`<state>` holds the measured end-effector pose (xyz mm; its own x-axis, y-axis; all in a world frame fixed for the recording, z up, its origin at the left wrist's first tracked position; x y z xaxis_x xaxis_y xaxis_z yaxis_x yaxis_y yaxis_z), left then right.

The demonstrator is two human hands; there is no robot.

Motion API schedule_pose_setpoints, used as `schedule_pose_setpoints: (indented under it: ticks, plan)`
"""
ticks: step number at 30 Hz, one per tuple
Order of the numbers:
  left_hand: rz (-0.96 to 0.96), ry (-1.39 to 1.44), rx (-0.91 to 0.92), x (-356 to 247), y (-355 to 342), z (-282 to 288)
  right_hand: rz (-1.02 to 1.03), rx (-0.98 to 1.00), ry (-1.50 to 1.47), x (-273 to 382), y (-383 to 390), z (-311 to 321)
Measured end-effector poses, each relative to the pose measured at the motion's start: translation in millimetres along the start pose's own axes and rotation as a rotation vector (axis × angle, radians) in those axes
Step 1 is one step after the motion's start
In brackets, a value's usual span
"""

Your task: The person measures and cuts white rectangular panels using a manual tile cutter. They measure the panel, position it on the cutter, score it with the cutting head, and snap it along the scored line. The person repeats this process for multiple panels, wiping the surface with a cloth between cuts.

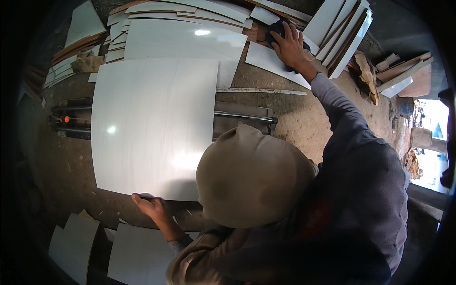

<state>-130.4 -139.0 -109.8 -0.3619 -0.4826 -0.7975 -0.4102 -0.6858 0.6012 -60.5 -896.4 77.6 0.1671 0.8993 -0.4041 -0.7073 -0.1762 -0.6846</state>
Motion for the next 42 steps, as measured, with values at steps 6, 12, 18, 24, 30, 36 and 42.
schedule_pose_setpoints:
  ticks: [6,12,18,24,30,36,42]
  plan:
    - [0.158,0.164,0.167,-15,37,-20,-0.112,0.705,-0.493,104,80,-24]
    - [0.076,-0.017,0.089,-32,60,-9,-0.057,0.747,-0.565,115,123,-20]
    - [-0.246,-0.100,-0.123,-45,67,-14,-0.295,0.872,-0.856,75,138,-13]
    - [-0.905,-0.339,-0.215,-84,92,-36,-0.252,0.763,-0.776,117,137,-20]
    - [-0.792,-0.061,-0.127,-99,105,-33,-0.229,0.544,-0.684,101,125,10]
    - [-0.970,-0.166,-0.208,-92,107,-31,-0.213,0.605,-0.693,53,137,33]
    - [-0.814,0.028,-0.099,-93,118,-24,-0.171,0.843,-0.699,-70,150,35]
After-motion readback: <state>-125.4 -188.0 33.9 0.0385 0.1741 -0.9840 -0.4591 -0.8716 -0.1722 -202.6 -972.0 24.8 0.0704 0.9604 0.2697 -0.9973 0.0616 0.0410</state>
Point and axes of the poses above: each hand's wrist, its own y-axis away from the middle knuckle, its own z-axis out of the back of the hand, x = y × z, the point moved 4 cm from there along -y, towards the middle knuckle, and after that the axes turned 15 degrees about -x, right-handed, at the moved point
